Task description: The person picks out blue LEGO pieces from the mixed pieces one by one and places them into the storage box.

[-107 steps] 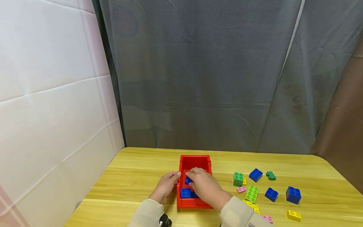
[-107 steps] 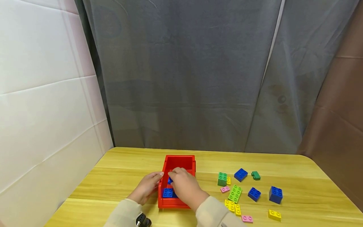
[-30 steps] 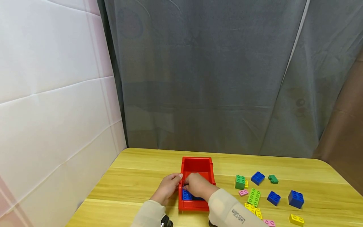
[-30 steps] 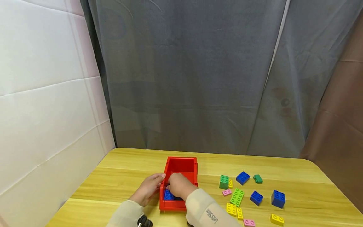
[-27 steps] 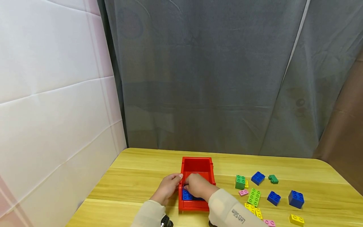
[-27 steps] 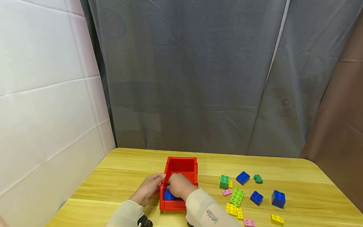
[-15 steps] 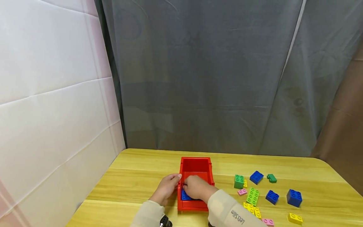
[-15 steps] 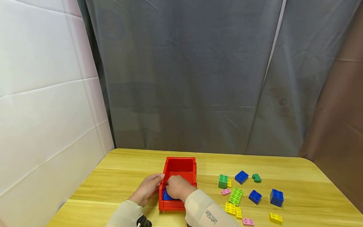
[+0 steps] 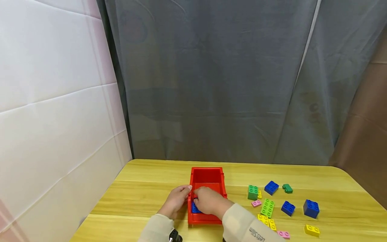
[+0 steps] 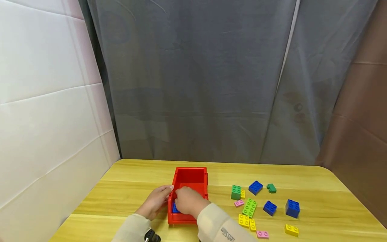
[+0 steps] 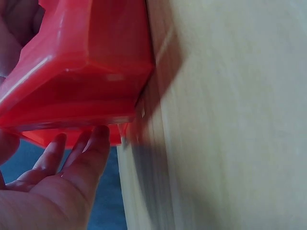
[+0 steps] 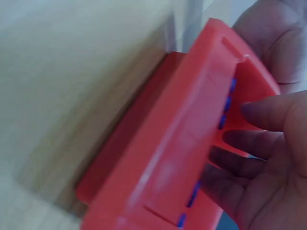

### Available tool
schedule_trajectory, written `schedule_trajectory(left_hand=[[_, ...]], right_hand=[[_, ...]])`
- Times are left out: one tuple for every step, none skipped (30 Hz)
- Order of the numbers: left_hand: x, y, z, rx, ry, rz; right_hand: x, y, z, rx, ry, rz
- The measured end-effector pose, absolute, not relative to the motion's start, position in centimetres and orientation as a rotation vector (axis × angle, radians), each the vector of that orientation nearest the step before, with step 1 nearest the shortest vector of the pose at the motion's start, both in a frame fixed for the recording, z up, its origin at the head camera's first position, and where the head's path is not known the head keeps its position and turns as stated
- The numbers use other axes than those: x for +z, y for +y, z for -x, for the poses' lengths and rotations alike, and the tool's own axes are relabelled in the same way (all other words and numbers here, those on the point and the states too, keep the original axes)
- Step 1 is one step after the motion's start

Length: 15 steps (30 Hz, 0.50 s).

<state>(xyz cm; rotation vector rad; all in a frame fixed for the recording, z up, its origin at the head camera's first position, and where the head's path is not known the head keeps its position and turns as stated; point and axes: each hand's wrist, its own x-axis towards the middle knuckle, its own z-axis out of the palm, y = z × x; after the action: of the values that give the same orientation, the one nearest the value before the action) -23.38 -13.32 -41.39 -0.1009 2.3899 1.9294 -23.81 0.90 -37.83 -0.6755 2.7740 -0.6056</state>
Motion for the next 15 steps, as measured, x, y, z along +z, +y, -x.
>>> schedule_trajectory(left_hand=[[-41.4,-13.3,23.4,1.929,2.391,0.100],[-41.4,-13.4,23.4,1.926,2.392,0.101],[-41.4,-13.4,23.4,1.927,2.393,0.099],[-41.4,-13.4,23.3,1.930,2.392,0.094],[-41.4,-13.4,23.3,1.933,2.394,0.088],[-41.4,-13.4,23.3,1.935,2.395,0.086],[-41.4,-13.4,23.3,1.934,2.396,0.087],[-41.4,-13.3,23.3,1.937,2.393,0.086],[-41.4,-13.3,23.3,1.935,2.394,0.087],[-41.5,-13.3,23.4,1.932,2.395,0.089],[-41.5,-13.3,23.4,1.927,2.399,0.094],[-41.4,-13.3,23.4,1.920,2.402,0.102],[-41.5,-13.3,23.4,1.918,2.402,0.106],[-41.5,-13.3,23.4,1.916,2.402,0.112],[-41.4,-13.3,23.4,1.911,2.405,0.122]], right_hand=[[-37.6,1.0,23.7,-0.586,2.785,0.683],[-37.4,1.1,23.5,-0.569,2.794,0.688],[-37.2,1.2,23.4,-0.552,2.805,0.695],[-36.9,1.4,23.2,-0.541,2.817,0.704],[-36.7,1.6,23.1,-0.537,2.827,0.709],[-36.5,1.8,23.0,-0.534,2.837,0.717],[-36.3,2.1,22.8,-0.541,2.845,0.718],[-36.1,2.4,22.8,-0.548,2.858,0.725],[-36.0,2.7,22.6,-0.558,2.873,0.734],[-35.8,3.0,22.6,-0.571,2.886,0.744],[-35.7,3.4,22.5,-0.582,2.897,0.754],[-35.6,3.8,22.4,-0.592,2.909,0.767],[-35.4,4.1,22.3,-0.608,2.921,0.775],[-35.4,4.5,22.2,-0.622,2.933,0.784],[-35.3,4.9,22.2,-0.636,2.944,0.793]])
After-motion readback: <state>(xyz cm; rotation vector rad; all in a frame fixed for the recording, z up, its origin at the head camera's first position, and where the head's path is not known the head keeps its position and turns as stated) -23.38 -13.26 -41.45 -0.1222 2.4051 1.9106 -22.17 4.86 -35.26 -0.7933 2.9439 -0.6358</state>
